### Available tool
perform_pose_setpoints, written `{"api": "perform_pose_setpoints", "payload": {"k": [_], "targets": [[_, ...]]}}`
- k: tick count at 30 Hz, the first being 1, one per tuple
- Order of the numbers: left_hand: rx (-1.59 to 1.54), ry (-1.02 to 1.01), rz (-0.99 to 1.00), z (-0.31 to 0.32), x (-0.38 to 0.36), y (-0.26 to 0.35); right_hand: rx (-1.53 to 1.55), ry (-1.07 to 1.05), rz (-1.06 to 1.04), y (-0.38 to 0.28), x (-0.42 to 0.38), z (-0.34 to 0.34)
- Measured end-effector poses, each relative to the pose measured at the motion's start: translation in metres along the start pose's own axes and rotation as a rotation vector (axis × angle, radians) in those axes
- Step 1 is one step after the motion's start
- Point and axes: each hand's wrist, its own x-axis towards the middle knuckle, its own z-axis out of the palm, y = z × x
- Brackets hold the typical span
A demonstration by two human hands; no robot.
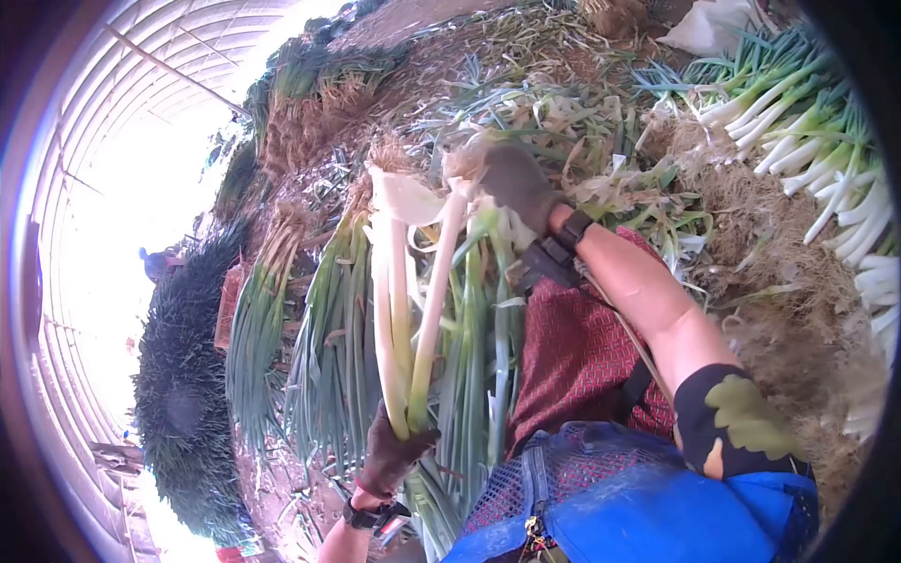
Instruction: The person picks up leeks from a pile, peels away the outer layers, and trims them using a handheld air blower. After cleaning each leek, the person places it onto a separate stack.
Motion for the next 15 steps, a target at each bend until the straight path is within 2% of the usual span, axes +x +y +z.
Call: {"api": "perform_pose_setpoints", "payload": {"k": [1, 4, 5, 6, 7, 10, 13, 14, 15], "targets": [[0.028, 0.009, 0.030, 0.000, 0.003, -0.001, -0.096, -0.039, 0.108, 0.019, 0.007, -0.004], [0.130, -0.024, 0.095, 0.001, 0.004, 0.019, -0.759, 0.057, -0.136, 0.117, 0.051, -0.003], [0.177, -0.030, 0.116, -0.001, 0.007, 0.020, -0.609, 0.070, -0.031, 0.124, 0.053, -0.032], [0.262, 0.016, 0.216, -0.001, 0.002, 0.005, -0.318, 0.119, 0.078, 0.123, 0.050, -0.073], [0.267, 0.018, 0.187, -0.005, 0.001, 0.001, -0.061, 0.155, 0.131, 0.126, 0.047, -0.113], [0.286, 0.033, 0.119, -0.003, -0.005, -0.012, 0.393, 0.032, 0.155, 0.118, 0.033, -0.192], [0.316, 0.058, 0.141, 0.007, 0.011, -0.006, -0.298, -0.006, 0.068, 0.079, 0.019, -0.167], [0.351, 0.077, 0.162, 0.013, 0.016, -0.012, -0.252, -0.066, -0.010, 0.060, 0.010, -0.145], [0.369, 0.083, 0.173, 0.020, 0.019, -0.014, -0.028, -0.196, -0.035, 0.053, 0.003, -0.119]]}}
